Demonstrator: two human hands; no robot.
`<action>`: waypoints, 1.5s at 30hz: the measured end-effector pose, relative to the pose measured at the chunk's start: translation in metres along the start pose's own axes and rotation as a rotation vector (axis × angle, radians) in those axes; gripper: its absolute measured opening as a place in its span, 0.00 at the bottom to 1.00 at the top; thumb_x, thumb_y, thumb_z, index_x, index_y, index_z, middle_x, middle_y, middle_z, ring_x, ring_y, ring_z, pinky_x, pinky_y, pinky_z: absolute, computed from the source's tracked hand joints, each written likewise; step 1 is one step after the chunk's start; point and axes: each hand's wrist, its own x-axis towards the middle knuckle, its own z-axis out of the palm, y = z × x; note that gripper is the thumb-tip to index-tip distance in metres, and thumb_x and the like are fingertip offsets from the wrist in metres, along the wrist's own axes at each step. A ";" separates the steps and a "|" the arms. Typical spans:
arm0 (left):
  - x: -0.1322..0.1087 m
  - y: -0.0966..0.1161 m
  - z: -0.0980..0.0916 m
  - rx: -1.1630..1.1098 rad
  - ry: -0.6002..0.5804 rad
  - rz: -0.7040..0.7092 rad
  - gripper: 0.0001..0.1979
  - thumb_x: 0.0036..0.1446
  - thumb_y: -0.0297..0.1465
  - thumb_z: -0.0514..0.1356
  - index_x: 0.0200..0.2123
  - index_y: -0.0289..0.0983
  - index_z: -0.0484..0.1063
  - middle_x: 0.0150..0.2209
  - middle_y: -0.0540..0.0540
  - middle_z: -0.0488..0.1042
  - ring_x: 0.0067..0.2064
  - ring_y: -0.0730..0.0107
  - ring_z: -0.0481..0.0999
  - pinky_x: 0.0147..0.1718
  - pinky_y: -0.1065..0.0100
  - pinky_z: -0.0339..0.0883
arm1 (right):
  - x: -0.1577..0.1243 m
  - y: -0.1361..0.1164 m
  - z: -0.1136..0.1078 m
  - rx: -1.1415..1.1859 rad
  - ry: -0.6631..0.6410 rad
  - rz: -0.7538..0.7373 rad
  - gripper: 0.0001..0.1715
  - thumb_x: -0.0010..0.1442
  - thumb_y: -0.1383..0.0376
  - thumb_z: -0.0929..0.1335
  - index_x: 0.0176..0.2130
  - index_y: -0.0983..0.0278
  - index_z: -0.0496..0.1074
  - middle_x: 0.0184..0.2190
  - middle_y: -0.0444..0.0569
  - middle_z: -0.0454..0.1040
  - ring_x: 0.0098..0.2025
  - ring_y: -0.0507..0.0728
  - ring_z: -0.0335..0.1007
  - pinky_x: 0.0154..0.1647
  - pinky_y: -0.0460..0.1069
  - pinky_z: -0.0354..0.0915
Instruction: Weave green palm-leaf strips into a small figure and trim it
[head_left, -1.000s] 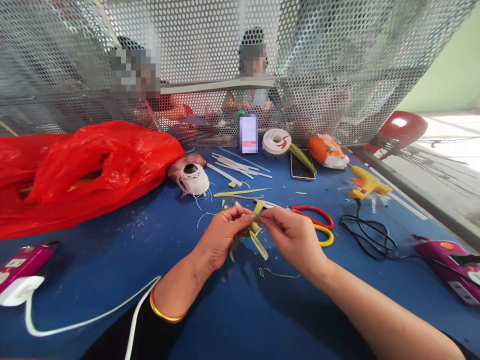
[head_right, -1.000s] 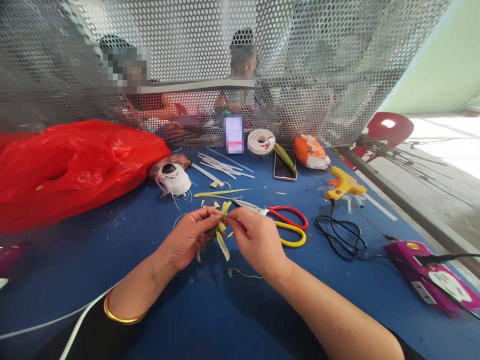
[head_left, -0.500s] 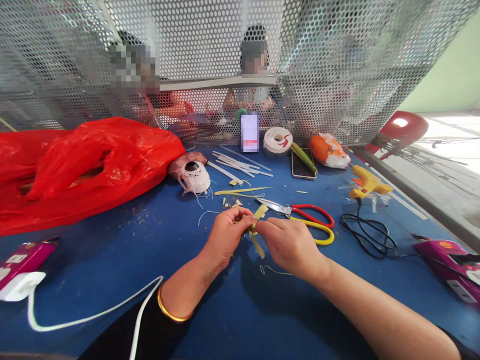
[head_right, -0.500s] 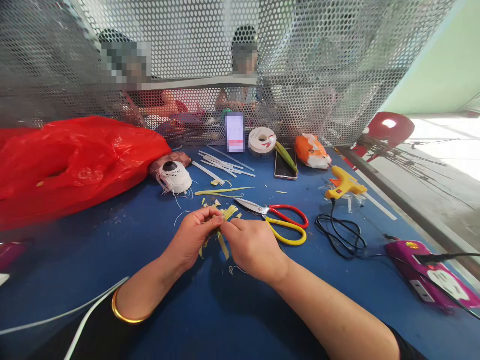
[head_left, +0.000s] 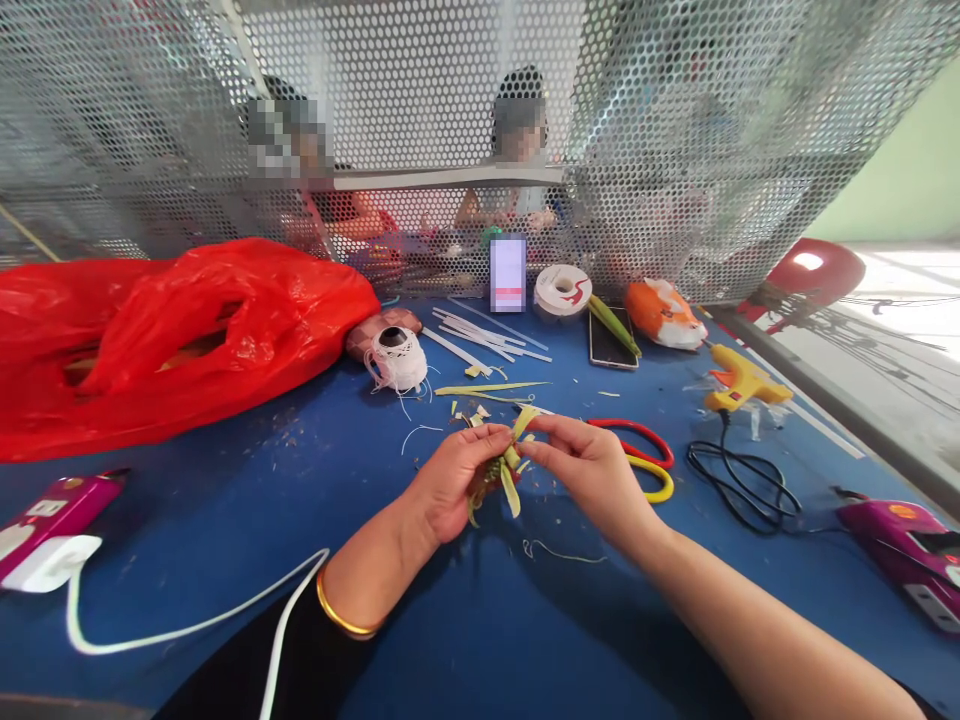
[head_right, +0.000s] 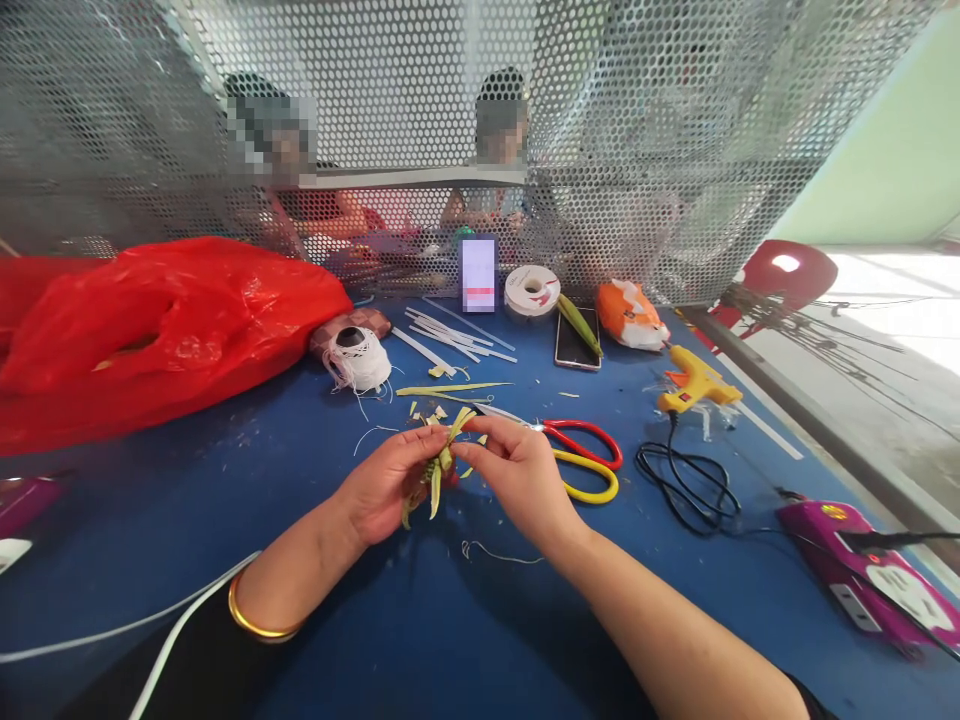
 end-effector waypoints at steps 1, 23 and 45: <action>0.000 0.000 0.000 -0.017 -0.012 -0.012 0.06 0.50 0.29 0.67 0.31 0.33 0.75 0.22 0.50 0.73 0.23 0.78 0.72 0.26 0.74 0.69 | 0.001 0.000 0.000 0.016 -0.028 -0.004 0.16 0.53 0.56 0.71 0.38 0.63 0.78 0.16 0.37 0.57 0.21 0.50 0.54 0.23 0.47 0.54; -0.001 -0.005 0.002 -0.024 -0.080 -0.152 0.07 0.60 0.30 0.60 0.36 0.33 0.76 0.29 0.46 0.75 0.25 0.75 0.75 0.26 0.72 0.72 | 0.001 0.003 0.007 0.374 0.016 0.183 0.13 0.44 0.59 0.76 0.24 0.65 0.74 0.21 0.44 0.74 0.24 0.50 0.65 0.26 0.46 0.61; -0.006 -0.010 0.007 0.344 0.053 0.129 0.15 0.51 0.39 0.67 0.38 0.36 0.81 0.32 0.44 0.78 0.30 0.72 0.73 0.27 0.72 0.68 | 0.002 0.006 0.005 0.204 0.059 0.181 0.18 0.51 0.52 0.72 0.27 0.65 0.71 0.18 0.39 0.63 0.21 0.47 0.51 0.21 0.45 0.48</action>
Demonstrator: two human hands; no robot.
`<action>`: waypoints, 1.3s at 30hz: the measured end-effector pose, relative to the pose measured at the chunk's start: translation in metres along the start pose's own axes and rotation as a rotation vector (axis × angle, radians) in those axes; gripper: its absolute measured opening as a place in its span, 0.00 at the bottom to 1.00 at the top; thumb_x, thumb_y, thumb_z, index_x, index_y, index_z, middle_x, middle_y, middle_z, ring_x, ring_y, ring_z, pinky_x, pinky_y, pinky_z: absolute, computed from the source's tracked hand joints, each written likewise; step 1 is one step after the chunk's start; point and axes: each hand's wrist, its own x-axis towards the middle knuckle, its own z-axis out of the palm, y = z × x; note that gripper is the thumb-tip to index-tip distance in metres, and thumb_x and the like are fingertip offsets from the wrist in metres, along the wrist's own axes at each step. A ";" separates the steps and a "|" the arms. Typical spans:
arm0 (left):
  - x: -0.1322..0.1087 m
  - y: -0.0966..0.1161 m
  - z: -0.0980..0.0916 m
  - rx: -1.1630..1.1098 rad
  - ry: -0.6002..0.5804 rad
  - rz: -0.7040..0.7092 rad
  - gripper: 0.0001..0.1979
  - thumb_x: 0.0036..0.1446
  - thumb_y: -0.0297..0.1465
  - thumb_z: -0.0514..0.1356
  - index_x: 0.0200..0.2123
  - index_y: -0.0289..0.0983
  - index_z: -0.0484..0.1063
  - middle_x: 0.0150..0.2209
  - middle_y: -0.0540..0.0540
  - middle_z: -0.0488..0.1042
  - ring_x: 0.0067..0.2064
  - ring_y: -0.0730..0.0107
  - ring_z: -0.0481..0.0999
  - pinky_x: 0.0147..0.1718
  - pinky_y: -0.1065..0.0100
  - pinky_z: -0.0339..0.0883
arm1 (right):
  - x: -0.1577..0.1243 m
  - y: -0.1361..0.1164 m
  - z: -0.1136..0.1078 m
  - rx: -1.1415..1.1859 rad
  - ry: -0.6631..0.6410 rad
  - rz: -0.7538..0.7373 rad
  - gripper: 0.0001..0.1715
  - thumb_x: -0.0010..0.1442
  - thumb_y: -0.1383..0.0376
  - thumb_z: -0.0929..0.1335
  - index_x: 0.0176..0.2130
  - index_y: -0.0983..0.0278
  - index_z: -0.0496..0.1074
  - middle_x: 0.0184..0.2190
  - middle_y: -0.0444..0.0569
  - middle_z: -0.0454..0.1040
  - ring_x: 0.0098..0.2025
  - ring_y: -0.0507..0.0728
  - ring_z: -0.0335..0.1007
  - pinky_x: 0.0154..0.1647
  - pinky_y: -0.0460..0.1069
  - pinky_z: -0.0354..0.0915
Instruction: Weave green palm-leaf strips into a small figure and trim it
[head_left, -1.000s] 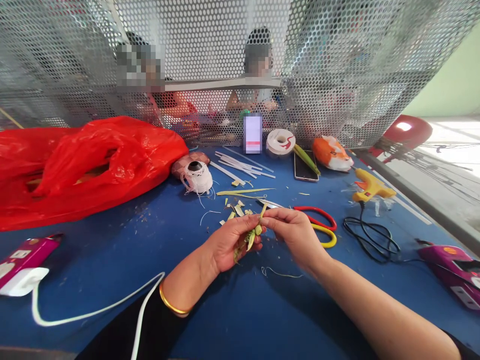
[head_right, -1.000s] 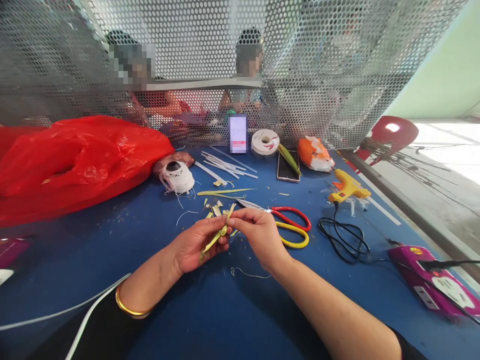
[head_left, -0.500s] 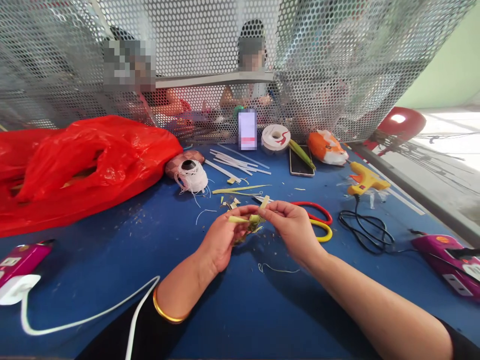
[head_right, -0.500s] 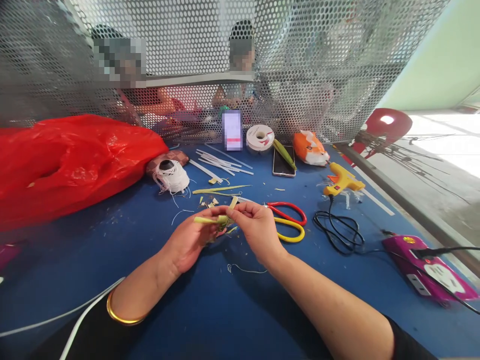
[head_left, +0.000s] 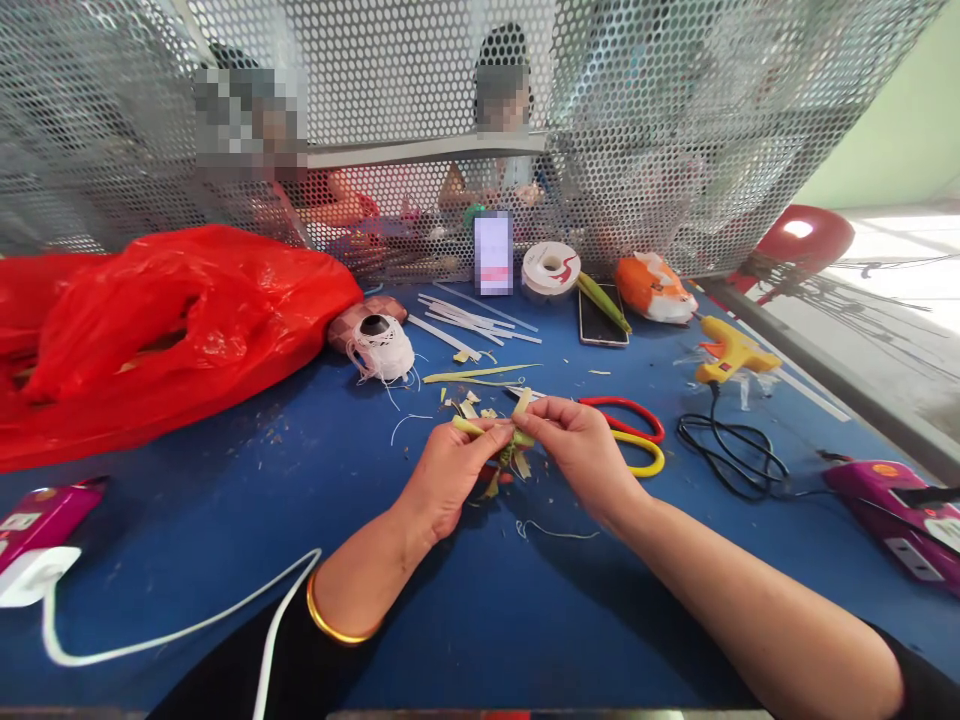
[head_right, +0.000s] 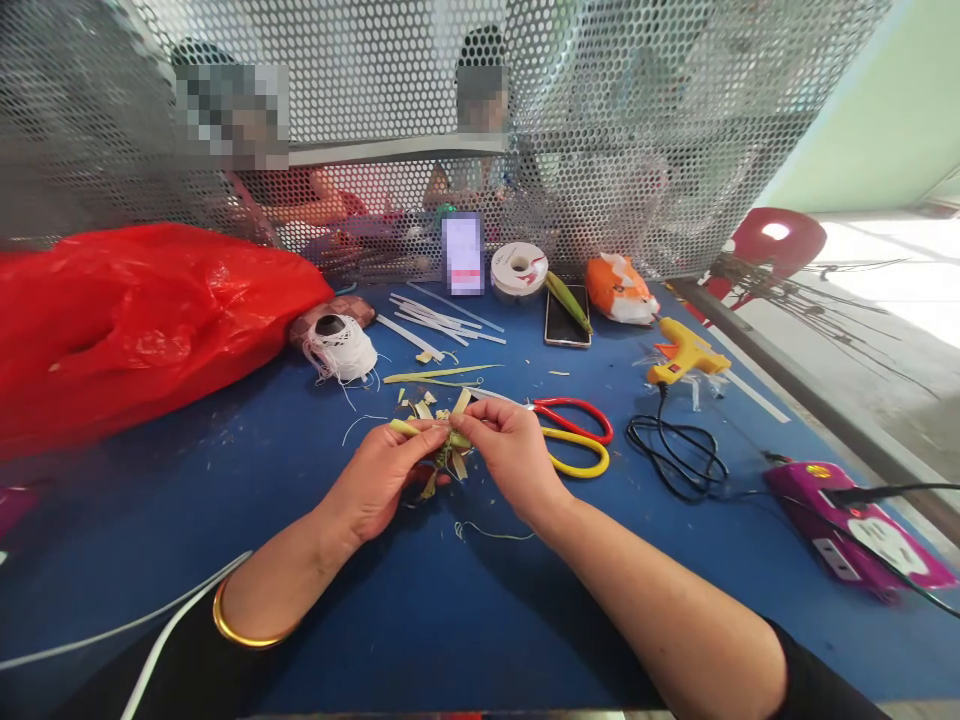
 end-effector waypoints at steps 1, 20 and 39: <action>0.000 0.000 0.000 0.002 0.010 0.011 0.15 0.51 0.39 0.66 0.39 0.36 0.81 0.33 0.44 0.78 0.30 0.72 0.74 0.26 0.72 0.69 | 0.000 -0.001 -0.001 -0.026 -0.014 -0.019 0.18 0.53 0.51 0.70 0.28 0.64 0.71 0.18 0.38 0.61 0.20 0.47 0.49 0.21 0.45 0.48; 0.005 0.001 -0.001 0.079 0.075 0.051 0.11 0.51 0.39 0.63 0.29 0.38 0.79 0.25 0.49 0.75 0.26 0.74 0.69 0.22 0.72 0.61 | -0.005 -0.003 -0.005 -0.033 -0.221 -0.318 0.15 0.65 0.60 0.63 0.28 0.62 0.67 0.31 0.47 0.72 0.31 0.52 0.66 0.29 0.48 0.59; 0.007 -0.005 -0.003 0.092 0.042 0.052 0.10 0.51 0.38 0.63 0.27 0.37 0.78 0.25 0.50 0.73 0.23 0.76 0.66 0.20 0.74 0.60 | -0.007 -0.001 -0.011 -0.511 -0.300 -0.568 0.02 0.64 0.67 0.63 0.39 0.61 0.62 0.27 0.43 0.66 0.28 0.52 0.61 0.31 0.47 0.60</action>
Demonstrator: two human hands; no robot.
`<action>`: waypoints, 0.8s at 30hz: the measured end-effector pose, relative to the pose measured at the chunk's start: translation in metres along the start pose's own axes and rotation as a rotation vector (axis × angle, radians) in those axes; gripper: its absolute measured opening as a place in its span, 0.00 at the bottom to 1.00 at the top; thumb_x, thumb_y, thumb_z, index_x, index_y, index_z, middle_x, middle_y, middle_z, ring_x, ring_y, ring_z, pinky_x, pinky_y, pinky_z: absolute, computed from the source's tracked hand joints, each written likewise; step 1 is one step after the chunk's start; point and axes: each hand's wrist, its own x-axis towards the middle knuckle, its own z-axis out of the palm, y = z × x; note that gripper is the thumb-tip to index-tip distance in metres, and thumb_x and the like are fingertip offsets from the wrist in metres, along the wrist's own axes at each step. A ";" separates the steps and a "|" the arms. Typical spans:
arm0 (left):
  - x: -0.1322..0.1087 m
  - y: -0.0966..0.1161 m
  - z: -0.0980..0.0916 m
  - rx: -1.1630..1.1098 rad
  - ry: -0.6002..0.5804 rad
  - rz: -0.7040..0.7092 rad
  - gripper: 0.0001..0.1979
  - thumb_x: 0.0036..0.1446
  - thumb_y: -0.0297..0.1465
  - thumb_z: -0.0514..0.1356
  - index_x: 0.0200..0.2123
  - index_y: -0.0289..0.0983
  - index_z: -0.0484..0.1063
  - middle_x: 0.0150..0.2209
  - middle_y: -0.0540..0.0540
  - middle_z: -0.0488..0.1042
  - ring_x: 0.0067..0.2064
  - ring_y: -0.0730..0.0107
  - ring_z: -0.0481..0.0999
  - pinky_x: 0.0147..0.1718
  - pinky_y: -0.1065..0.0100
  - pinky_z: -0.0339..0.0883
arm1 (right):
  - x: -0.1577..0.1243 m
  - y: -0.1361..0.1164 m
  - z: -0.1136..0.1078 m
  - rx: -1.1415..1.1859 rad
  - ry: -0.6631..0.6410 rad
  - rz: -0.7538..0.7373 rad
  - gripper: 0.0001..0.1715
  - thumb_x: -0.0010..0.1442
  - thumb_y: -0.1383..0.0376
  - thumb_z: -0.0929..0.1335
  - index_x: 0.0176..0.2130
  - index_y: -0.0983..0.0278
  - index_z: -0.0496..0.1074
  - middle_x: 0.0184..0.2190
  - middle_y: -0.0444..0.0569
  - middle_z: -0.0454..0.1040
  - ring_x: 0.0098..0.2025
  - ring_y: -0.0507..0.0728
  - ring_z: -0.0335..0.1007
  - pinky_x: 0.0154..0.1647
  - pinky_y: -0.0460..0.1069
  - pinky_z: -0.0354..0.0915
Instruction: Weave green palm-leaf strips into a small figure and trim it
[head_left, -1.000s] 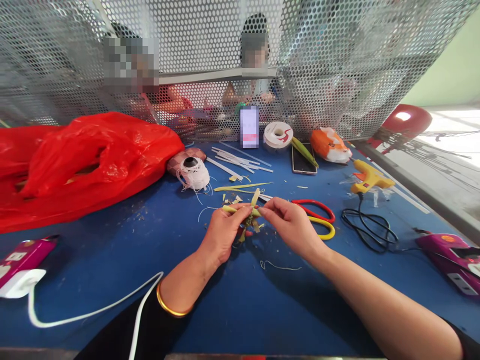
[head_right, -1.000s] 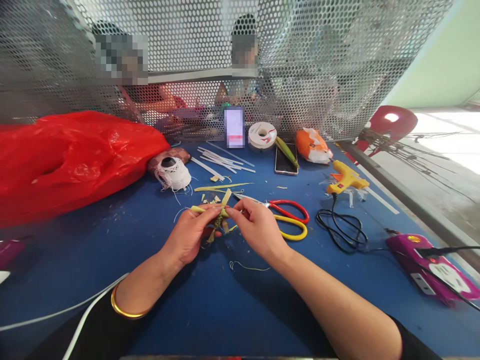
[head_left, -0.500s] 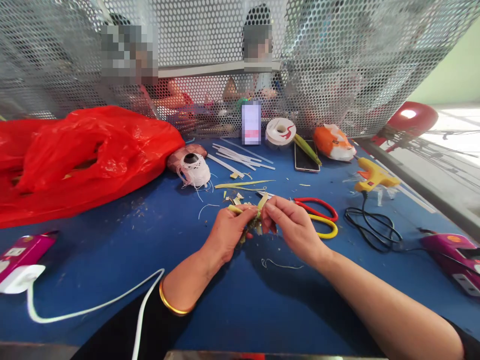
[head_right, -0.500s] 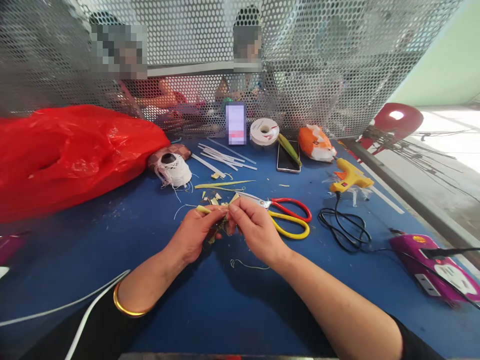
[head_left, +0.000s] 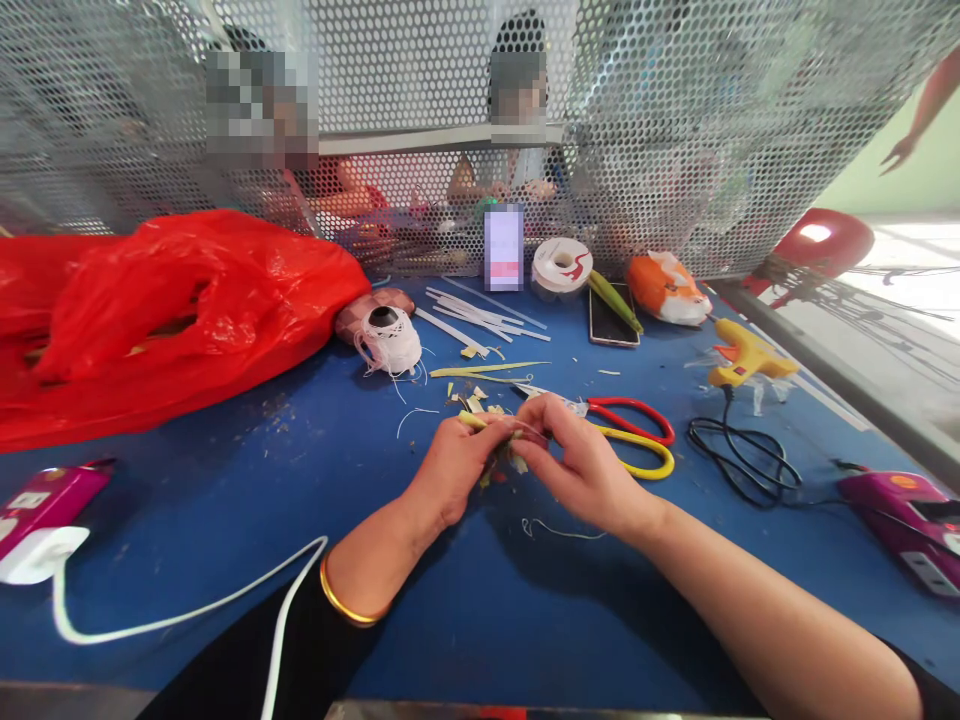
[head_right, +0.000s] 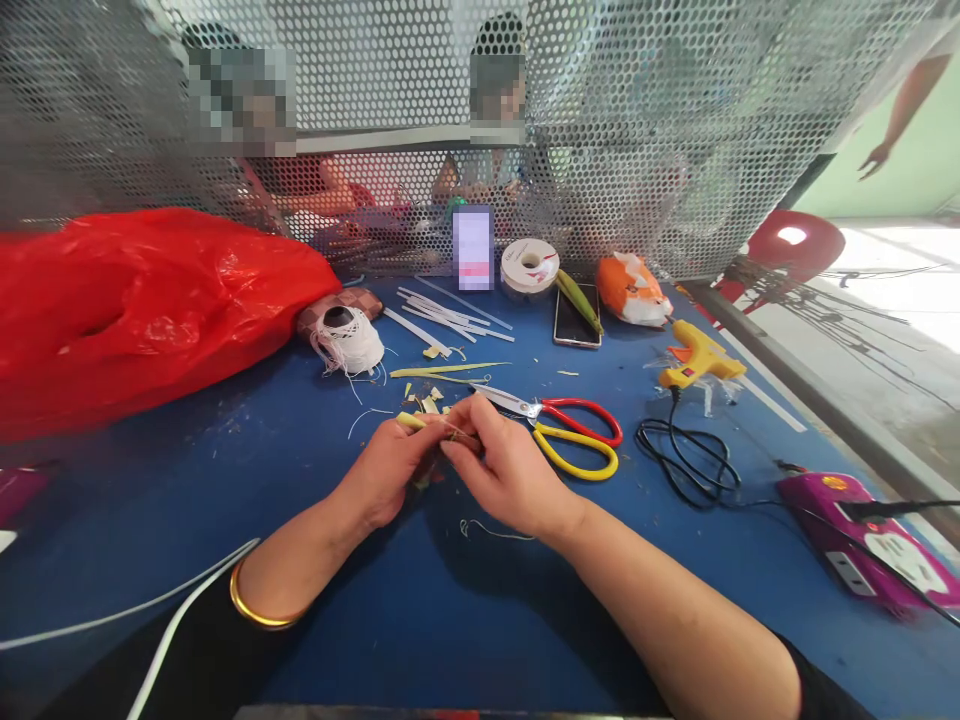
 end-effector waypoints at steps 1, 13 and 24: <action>0.000 0.001 0.000 -0.029 -0.004 -0.023 0.10 0.51 0.39 0.63 0.28 0.37 0.78 0.26 0.50 0.73 0.24 0.76 0.67 0.20 0.74 0.60 | 0.000 0.001 -0.001 -0.048 0.001 -0.018 0.09 0.61 0.70 0.63 0.43 0.61 0.62 0.27 0.42 0.66 0.28 0.52 0.62 0.31 0.47 0.61; 0.002 -0.002 0.002 -0.089 -0.005 -0.084 0.13 0.50 0.40 0.65 0.28 0.35 0.78 0.24 0.49 0.73 0.24 0.73 0.69 0.21 0.72 0.63 | 0.002 0.008 0.000 -0.548 -0.050 -0.361 0.15 0.65 0.72 0.60 0.33 0.64 0.73 0.26 0.48 0.67 0.27 0.54 0.60 0.29 0.48 0.57; 0.000 0.000 0.005 -0.103 0.029 -0.162 0.09 0.49 0.35 0.66 0.31 0.35 0.77 0.28 0.46 0.76 0.28 0.72 0.74 0.26 0.69 0.68 | 0.009 0.008 0.004 0.294 0.170 0.369 0.11 0.61 0.59 0.64 0.30 0.62 0.65 0.20 0.38 0.58 0.22 0.49 0.51 0.23 0.46 0.51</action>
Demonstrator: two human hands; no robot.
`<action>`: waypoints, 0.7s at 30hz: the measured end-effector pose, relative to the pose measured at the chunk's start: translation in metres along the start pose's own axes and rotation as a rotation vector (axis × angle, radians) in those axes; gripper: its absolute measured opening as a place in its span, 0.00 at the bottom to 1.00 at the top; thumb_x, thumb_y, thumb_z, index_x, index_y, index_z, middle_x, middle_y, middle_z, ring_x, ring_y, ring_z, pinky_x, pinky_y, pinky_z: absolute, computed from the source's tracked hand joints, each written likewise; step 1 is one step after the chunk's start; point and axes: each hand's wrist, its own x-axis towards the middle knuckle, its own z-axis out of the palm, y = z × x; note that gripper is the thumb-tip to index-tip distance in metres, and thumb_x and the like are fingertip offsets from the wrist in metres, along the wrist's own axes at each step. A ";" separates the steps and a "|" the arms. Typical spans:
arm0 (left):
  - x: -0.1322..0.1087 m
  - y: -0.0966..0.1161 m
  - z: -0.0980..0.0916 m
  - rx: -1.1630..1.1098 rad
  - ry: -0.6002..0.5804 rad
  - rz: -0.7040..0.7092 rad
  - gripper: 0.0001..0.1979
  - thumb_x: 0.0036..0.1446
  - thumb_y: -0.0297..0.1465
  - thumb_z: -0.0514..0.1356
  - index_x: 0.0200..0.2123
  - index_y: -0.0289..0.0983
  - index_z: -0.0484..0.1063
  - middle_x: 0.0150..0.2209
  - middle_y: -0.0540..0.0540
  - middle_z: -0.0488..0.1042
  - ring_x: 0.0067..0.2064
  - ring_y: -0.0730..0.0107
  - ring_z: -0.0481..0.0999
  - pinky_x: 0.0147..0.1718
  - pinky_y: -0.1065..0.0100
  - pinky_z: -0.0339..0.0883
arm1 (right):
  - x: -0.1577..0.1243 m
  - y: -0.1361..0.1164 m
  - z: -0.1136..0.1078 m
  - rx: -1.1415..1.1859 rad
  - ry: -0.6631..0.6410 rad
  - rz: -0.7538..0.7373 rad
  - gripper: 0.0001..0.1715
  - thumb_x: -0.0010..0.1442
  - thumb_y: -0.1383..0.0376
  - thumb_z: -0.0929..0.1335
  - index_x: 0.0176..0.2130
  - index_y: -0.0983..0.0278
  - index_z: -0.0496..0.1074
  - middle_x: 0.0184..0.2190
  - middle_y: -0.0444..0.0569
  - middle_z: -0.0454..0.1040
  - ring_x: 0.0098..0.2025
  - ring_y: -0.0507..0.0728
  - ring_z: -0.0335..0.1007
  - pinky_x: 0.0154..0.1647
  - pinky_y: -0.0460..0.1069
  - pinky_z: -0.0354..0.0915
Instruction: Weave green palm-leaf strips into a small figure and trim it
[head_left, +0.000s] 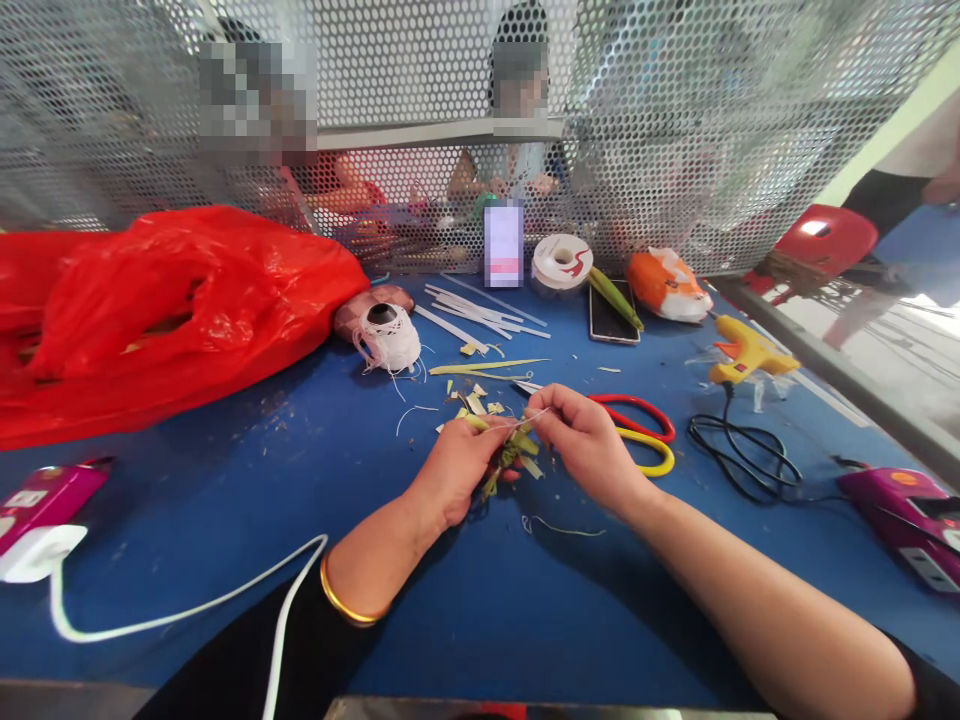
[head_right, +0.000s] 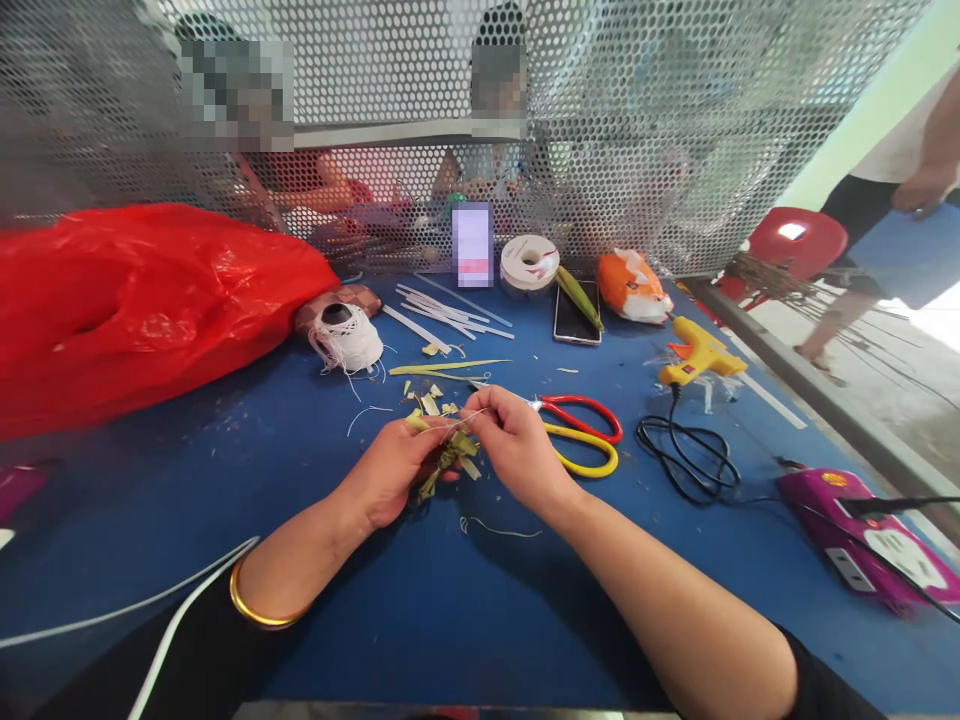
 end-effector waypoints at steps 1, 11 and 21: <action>0.000 0.000 0.000 -0.002 0.010 0.009 0.09 0.49 0.34 0.66 0.33 0.35 0.77 0.27 0.47 0.76 0.27 0.72 0.73 0.26 0.69 0.69 | 0.000 0.000 0.001 0.034 0.007 0.024 0.11 0.60 0.58 0.64 0.30 0.62 0.65 0.20 0.38 0.59 0.23 0.49 0.51 0.23 0.46 0.50; 0.001 -0.001 -0.005 0.319 0.103 0.190 0.03 0.47 0.29 0.64 0.28 0.36 0.73 0.25 0.49 0.72 0.26 0.72 0.70 0.25 0.70 0.64 | 0.001 0.003 0.007 0.139 -0.008 0.129 0.12 0.57 0.58 0.67 0.29 0.63 0.66 0.18 0.37 0.60 0.21 0.48 0.51 0.23 0.46 0.49; 0.009 -0.003 -0.015 0.733 0.083 0.339 0.10 0.46 0.31 0.65 0.34 0.38 0.80 0.32 0.45 0.80 0.32 0.64 0.77 0.34 0.66 0.67 | 0.004 0.009 0.010 0.185 -0.023 0.157 0.14 0.54 0.56 0.67 0.27 0.64 0.66 0.17 0.37 0.60 0.21 0.48 0.52 0.23 0.46 0.50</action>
